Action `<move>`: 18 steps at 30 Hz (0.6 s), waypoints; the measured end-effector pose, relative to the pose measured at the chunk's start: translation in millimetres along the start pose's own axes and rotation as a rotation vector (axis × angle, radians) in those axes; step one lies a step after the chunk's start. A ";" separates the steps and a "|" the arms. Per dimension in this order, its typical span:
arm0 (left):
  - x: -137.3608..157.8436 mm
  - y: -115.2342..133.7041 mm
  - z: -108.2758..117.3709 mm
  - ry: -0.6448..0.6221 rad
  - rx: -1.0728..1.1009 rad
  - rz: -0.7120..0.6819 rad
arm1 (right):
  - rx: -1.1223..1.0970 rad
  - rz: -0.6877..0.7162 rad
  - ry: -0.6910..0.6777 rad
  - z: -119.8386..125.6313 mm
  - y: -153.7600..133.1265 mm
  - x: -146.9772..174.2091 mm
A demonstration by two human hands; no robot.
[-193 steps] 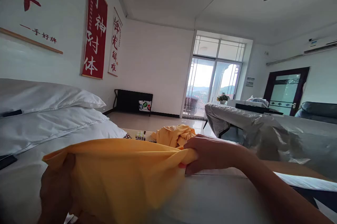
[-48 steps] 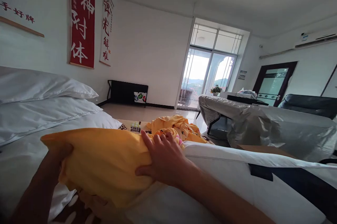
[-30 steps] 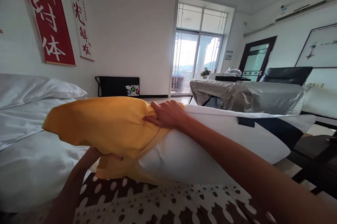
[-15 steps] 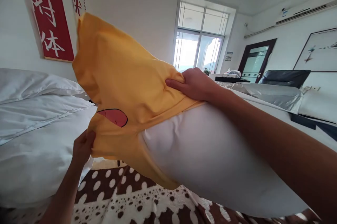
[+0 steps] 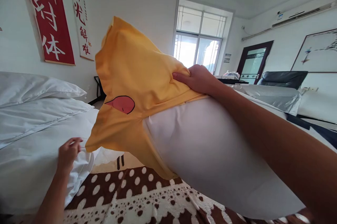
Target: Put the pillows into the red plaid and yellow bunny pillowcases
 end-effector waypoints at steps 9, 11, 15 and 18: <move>116.3 84.4 -149.5 -1.067 0.583 -0.171 | -0.058 0.068 0.087 6.6 -32.1 -16.4; 137.1 103.0 -164.0 -1.029 0.682 -0.143 | -0.086 0.066 0.097 5.6 -42.5 -16.4; 157.3 118.2 -165.2 -0.811 0.760 0.020 | -0.051 0.057 0.065 -3.1 -65.7 -12.6; 170.8 114.4 -161.4 -0.700 0.597 0.032 | 0.028 0.068 0.037 -16.2 -79.3 -14.6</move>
Point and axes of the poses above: each hand's wrist, its own x-axis away from the middle knuckle, its own z-axis out of the back of the hand, y = z × x, the point moved 2 cm from there along -x, towards the middle knuckle, and after that the axes turned 12 degrees about -z, right-handed, at the moved point
